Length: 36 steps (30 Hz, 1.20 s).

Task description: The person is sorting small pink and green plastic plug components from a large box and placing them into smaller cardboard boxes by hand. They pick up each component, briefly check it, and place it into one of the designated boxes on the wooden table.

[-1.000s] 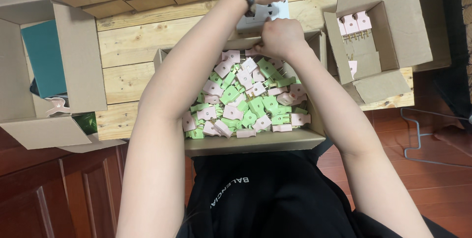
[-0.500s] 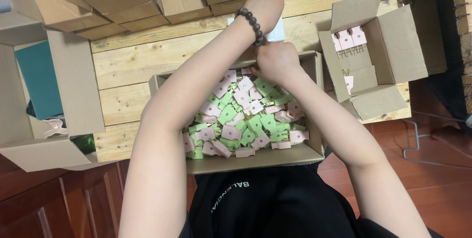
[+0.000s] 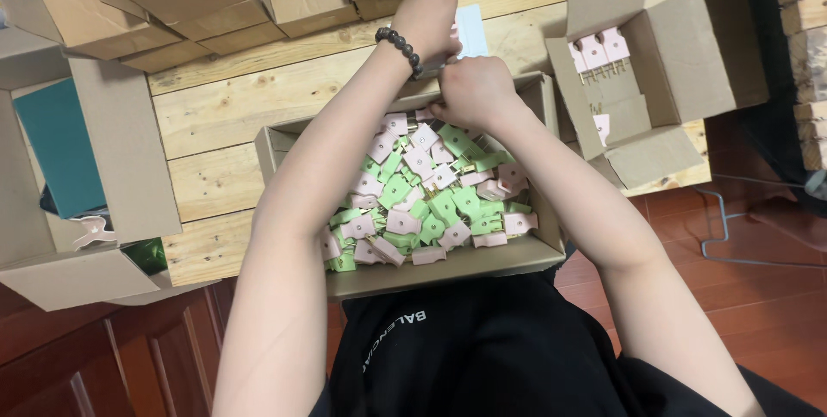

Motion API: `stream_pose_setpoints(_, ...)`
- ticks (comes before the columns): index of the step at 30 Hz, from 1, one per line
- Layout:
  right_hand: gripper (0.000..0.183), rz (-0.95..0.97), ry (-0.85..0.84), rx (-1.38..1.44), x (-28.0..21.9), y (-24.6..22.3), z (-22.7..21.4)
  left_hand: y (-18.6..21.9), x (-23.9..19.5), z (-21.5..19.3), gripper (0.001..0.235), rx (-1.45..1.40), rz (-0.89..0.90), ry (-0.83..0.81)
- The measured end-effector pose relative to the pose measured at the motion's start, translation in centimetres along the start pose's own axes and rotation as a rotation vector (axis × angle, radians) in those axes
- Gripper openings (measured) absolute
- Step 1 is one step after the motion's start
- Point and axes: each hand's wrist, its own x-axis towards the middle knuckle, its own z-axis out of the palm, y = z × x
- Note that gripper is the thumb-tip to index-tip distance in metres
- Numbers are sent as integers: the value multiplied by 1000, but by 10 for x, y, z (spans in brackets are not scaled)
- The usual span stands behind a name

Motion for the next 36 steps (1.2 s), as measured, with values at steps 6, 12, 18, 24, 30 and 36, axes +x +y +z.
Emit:
stream_pose_setpoints(6, 60, 13, -181, 24, -4, -9, -31, 9, -25, -30, 42, -416, -13, 61)
stream_pose_setpoints(12, 48, 15, -127, 124, -20, -4, -39, 35, -106, -71, 34, -457, 31, 292)
stream_pose_setpoints(18, 83, -66, 256, 745, -94, -5, -71, 46, -177, -106, 33, -712, 157, 445)
stream_pose_setpoints(24, 20, -172, 542, 1543, -124, 4, -50, 79, -190, -91, 28, -814, 257, 379)
stream_pose_setpoints(30, 26, -159, 555, 1375, -168, 71, -36, 74, -192, -71, 31, -606, 502, 359)
stream_pose_setpoints(36, 16, -30, 621, 593, -210, 176, -41, 59, -191, -78, 27, -564, 425, 393)
